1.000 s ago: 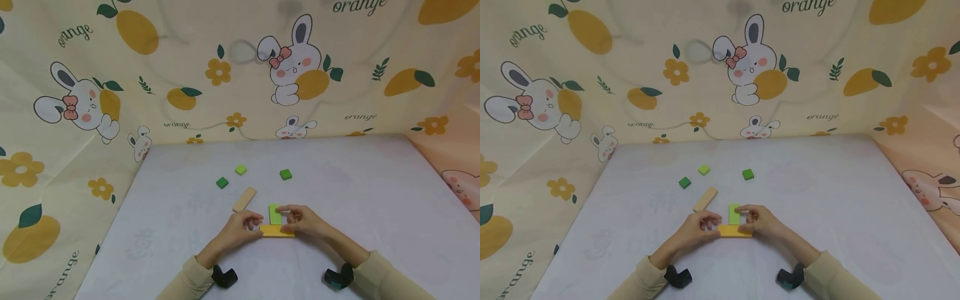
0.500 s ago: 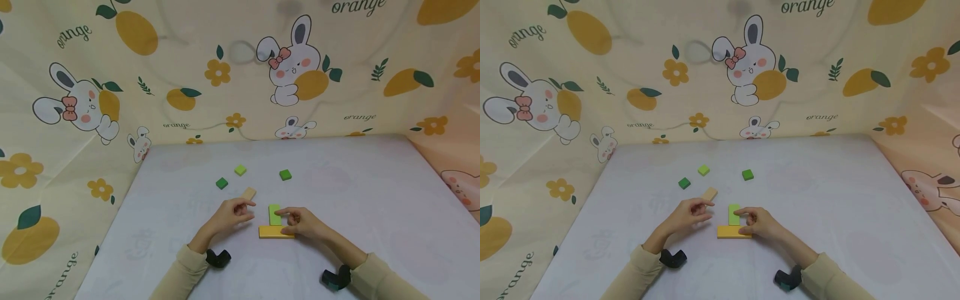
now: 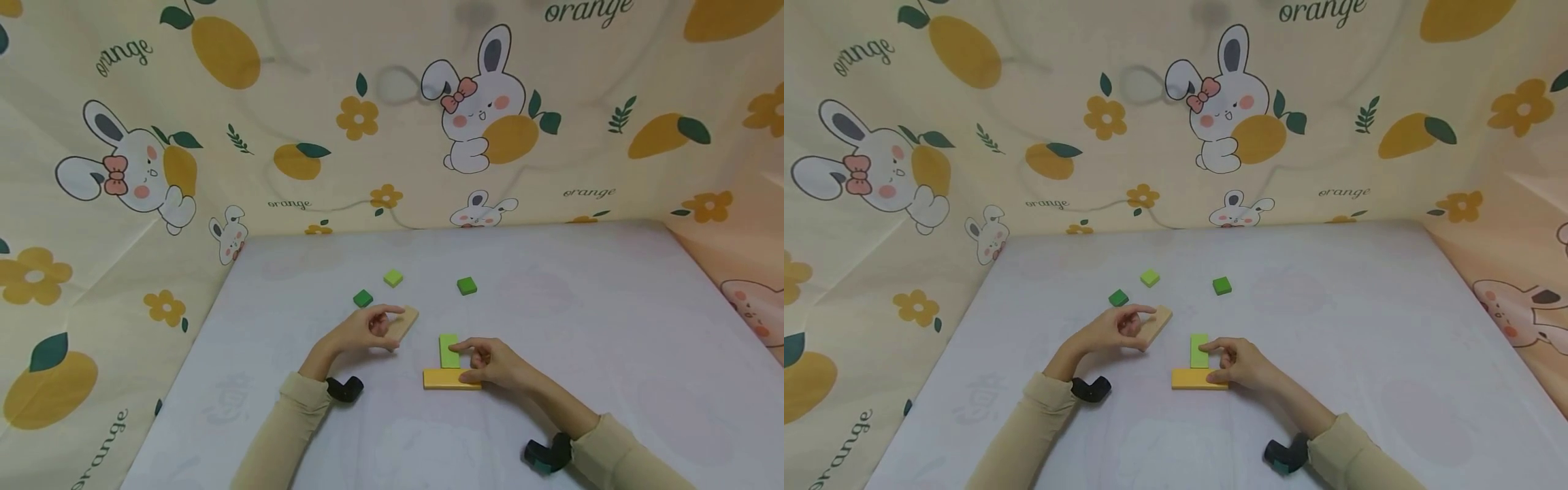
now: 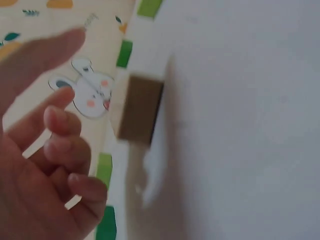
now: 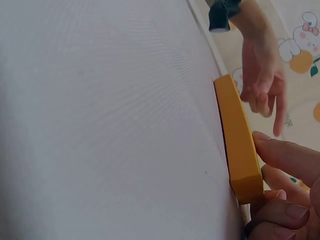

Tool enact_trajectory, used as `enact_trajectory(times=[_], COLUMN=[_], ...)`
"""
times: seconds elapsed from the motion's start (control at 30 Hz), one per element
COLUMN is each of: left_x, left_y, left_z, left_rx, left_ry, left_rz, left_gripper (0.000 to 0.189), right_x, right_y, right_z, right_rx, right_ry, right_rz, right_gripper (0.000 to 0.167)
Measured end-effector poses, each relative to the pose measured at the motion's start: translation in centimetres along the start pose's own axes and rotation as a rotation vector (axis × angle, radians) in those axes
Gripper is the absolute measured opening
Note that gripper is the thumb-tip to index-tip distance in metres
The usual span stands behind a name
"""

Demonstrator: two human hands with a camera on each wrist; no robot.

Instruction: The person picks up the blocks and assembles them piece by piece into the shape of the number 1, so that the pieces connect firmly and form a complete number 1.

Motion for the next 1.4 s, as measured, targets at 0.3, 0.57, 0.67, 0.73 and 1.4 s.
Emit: enact_trajectory(times=[0.3, 0.57, 0.67, 0.73, 1.4], left_x=[2.5, 2.5, 2.4, 2.3, 2.7], left_y=[-1.0, -1.4, -1.5, -1.5, -1.0], left_z=[-1.9, -3.0, -3.2, -3.3, -2.8], left_rx=[0.205, 0.328, 0.346, 0.354, 0.223], left_ry=[-0.087, -0.147, -0.152, -0.152, -0.146], left_rz=[-0.096, -0.143, -0.15, -0.147, -0.143], left_gripper=[0.089, 0.1, 0.101, 0.1, 0.092], right_x=[-0.1, -0.2, -0.2, -0.2, -0.2], right_y=[0.0, -0.1, 0.0, 0.0, 0.0], right_z=[-0.1, 0.0, 0.0, 0.0, 0.1], right_rx=[0.005, 0.005, 0.006, 0.005, 0.001], right_ry=[-0.009, 0.015, 0.024, 0.026, 0.028], right_rz=[-0.015, -0.02, -0.019, -0.02, -0.026], right_gripper=[0.051, 0.051, 0.052, 0.052, 0.051])
Point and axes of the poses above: each hand's wrist, its own z-axis away from the middle knuckle, its own y-axis out of the palm, x = y × z, the point moved 3 cm from there along -z, towards the middle knuckle
